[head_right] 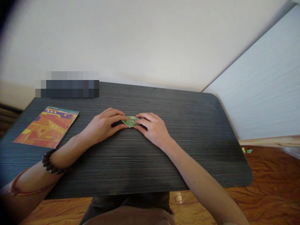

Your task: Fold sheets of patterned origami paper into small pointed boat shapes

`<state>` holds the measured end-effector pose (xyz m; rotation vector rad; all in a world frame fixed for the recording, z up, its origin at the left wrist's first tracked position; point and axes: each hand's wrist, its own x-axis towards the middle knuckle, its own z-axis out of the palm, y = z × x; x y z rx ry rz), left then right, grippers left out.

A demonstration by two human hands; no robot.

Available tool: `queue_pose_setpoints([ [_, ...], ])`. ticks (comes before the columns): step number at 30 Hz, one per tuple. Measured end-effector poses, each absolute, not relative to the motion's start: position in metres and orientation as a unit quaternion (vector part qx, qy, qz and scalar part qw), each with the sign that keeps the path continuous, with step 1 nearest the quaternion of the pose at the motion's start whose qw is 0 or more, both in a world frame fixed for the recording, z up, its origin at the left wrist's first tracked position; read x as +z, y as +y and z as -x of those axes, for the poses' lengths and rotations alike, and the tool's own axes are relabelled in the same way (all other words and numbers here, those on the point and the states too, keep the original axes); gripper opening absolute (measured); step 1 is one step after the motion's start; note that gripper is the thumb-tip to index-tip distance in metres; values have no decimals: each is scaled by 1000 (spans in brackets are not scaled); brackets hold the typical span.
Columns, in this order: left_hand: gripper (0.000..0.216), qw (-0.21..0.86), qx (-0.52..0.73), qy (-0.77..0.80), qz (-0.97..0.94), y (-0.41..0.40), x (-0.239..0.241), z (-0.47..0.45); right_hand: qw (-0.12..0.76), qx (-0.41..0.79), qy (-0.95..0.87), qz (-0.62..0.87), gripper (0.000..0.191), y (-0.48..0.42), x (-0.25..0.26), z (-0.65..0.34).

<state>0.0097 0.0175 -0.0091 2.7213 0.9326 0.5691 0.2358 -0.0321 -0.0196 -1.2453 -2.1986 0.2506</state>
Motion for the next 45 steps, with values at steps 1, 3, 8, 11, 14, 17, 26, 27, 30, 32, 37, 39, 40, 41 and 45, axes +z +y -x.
queue_pose_setpoints([
  [1,24,106,193,313,-924,18,-9,-10,297,95,-826,470,18,-32,-20,-236],
  [3,21,109,197,310,-924,19,-9,-9,298,100,-821,476,19,-32,-21,-236],
  [8,19,107,212,299,-924,19,-9,-9,303,102,-815,482,17,-32,-21,-236],
  [11,18,107,219,289,-926,19,-10,-8,306,102,-816,480,16,-32,-20,-236],
  [14,18,115,229,287,-923,19,-11,-8,309,106,-815,479,16,-32,-21,-238],
  [17,18,140,250,289,-913,20,-10,-8,315,106,-811,481,17,-33,-24,-240],
  [26,18,221,276,363,-862,16,-6,-9,358,124,-778,501,12,-35,-19,-240],
  [27,19,226,276,386,-851,15,-6,-9,360,129,-771,510,11,-36,-18,-239],
  [30,23,255,268,441,-818,14,-4,-10,371,163,-735,544,12,-36,-17,-240],
  [32,26,300,245,453,-803,16,-3,-11,380,196,-713,556,17,-35,-18,-241],
  [37,28,380,193,427,-797,21,1,-11,348,224,-724,552,15,-31,-17,-244],
  [39,26,345,179,403,-828,22,1,-11,322,219,-744,543,11,-30,-15,-245],
  [40,24,315,177,392,-846,22,1,-11,310,217,-751,541,10,-30,-13,-244],
  [41,22,283,177,383,-862,21,1,-11,302,213,-756,540,9,-30,-12,-244],
  [45,23,201,183,366,-890,17,-3,-13,282,202,-762,546,7,-31,-9,-241],
])
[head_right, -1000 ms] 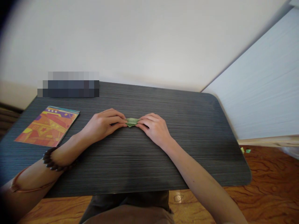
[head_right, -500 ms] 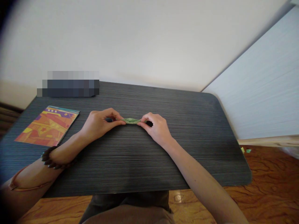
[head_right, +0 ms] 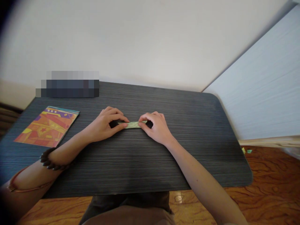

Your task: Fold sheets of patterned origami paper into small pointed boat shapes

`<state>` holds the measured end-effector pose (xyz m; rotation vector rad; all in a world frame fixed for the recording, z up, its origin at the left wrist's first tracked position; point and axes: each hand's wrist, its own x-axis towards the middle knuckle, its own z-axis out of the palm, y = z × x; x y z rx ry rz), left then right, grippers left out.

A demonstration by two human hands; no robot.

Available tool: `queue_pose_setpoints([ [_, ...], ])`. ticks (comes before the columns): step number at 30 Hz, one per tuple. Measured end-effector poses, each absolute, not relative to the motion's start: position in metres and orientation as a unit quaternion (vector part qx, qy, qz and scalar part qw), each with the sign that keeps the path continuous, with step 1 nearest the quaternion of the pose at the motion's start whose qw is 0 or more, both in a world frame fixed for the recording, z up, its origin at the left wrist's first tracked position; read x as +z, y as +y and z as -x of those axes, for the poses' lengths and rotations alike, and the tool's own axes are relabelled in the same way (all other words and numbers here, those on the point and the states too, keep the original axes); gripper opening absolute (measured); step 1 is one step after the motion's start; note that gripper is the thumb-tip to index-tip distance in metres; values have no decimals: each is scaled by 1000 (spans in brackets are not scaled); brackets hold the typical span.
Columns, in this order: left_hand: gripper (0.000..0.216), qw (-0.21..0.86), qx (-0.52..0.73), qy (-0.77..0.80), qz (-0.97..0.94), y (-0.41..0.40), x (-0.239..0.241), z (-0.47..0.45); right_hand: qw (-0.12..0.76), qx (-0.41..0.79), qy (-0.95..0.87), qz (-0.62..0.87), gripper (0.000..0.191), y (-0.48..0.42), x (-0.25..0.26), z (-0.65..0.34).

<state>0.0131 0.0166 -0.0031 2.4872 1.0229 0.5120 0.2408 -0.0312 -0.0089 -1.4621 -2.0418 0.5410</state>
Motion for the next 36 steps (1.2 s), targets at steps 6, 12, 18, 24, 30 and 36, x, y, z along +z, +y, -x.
queue_pose_setpoints([
  [6,26,188,198,391,-879,12,-7,-21,267,200,-767,548,9,-31,-9,-239],
  [12,23,196,184,425,-864,13,-7,-22,241,206,-764,562,11,-28,-9,-241],
  [18,21,191,196,440,-855,13,-10,-22,242,211,-757,569,10,-27,-10,-240],
  [24,15,168,208,447,-854,15,-14,-20,245,190,-760,572,11,-29,-11,-239],
  [30,12,154,214,379,-887,16,-15,-18,254,85,-827,494,20,-37,-14,-237],
  [36,14,147,193,349,-905,14,-13,-18,213,50,-879,423,28,-42,-13,-234],
])
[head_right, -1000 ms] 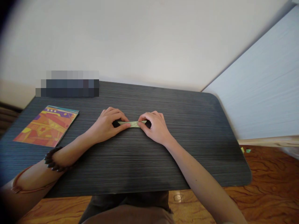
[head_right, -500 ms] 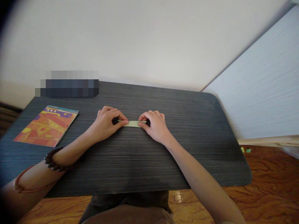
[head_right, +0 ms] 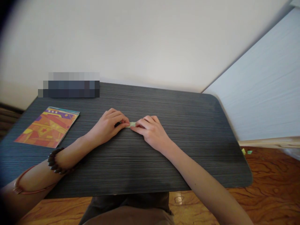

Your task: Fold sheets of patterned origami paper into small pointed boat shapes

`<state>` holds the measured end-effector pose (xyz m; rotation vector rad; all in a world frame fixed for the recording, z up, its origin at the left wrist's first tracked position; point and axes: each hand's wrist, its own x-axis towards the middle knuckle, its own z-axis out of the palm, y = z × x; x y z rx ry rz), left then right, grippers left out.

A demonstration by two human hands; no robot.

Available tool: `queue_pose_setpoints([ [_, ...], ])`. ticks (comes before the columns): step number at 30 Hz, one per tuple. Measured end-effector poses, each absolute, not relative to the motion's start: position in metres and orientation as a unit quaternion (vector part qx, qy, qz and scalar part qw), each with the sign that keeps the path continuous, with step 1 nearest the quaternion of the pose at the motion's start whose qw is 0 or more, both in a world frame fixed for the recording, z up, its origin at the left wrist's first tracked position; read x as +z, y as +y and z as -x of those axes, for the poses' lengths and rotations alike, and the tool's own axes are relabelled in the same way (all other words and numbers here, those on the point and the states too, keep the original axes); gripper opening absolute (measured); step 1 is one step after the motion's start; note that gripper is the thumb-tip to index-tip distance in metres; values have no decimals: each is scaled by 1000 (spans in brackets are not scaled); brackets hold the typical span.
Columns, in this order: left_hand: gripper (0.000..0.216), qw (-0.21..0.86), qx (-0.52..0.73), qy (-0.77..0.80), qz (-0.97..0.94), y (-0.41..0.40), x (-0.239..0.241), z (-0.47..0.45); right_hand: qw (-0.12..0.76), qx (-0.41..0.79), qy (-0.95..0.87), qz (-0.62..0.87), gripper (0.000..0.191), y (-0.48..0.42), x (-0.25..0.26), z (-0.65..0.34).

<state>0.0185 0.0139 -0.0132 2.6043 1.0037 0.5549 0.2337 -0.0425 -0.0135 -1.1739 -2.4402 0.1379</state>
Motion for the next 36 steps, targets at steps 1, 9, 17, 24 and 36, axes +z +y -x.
queue_pose_setpoints([
  [1,14,149,187,351,-905,14,-12,-19,214,49,-880,422,28,-43,-14,-234],
  [9,14,182,159,368,-898,18,-8,-17,244,33,-870,427,23,-43,-18,-244],
  [17,16,175,153,374,-898,23,-9,-5,251,16,-868,429,20,-42,-15,-242],
  [24,29,51,124,233,-963,1,1,-12,248,39,-878,407,21,-44,-17,-241],
  [36,34,-19,142,266,-953,-22,0,-25,196,-24,-891,409,20,-50,-16,-234],
])
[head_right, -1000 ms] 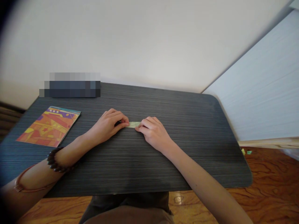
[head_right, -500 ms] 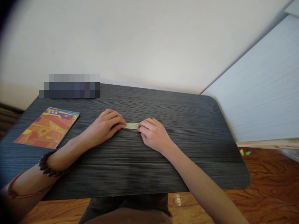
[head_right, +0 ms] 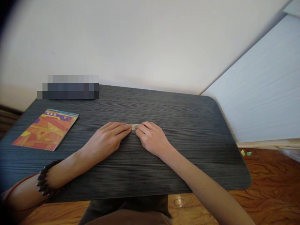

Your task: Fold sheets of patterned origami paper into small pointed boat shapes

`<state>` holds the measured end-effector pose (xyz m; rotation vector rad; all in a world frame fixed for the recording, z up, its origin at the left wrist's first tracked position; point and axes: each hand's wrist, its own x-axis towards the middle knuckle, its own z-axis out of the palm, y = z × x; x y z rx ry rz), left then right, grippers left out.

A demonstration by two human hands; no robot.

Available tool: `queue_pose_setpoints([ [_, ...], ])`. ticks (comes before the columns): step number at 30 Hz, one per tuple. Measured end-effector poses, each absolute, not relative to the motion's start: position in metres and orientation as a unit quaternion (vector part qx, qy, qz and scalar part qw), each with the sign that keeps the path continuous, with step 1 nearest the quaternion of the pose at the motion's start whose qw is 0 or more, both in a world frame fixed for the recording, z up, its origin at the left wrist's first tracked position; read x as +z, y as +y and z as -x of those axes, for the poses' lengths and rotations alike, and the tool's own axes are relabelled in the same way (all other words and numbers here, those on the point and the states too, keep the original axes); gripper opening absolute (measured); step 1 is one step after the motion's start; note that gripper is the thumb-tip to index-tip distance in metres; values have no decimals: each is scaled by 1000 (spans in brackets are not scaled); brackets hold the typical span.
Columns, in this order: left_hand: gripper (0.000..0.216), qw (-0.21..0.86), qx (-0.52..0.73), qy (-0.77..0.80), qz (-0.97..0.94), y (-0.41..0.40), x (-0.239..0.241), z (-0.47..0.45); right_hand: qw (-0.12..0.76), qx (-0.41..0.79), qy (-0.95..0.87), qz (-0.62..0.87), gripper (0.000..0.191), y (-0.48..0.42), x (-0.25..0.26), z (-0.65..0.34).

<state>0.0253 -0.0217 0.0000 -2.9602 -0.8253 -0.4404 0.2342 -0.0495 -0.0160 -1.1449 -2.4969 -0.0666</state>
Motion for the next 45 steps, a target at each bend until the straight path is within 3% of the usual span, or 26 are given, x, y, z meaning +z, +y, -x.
queue_pose_setpoints([
  [12,31,-45,-166,-277,945,-9,1,-14,267,49,-866,419,23,-45,-20,-239],
  [17,22,-60,-162,-295,940,-2,4,-12,265,97,-825,490,7,-43,-11,-234],
  [27,20,-165,-219,-307,912,5,-5,-16,276,177,-816,476,23,-32,-15,-234],
  [32,21,-170,-212,-264,926,7,-5,-14,282,158,-826,462,18,-33,-12,-234],
  [39,21,-94,-222,-265,933,5,-6,-11,285,112,-845,439,22,-37,-11,-228],
  [45,21,-138,-219,-257,931,4,-4,-14,306,99,-838,440,19,-38,-12,-227],
])
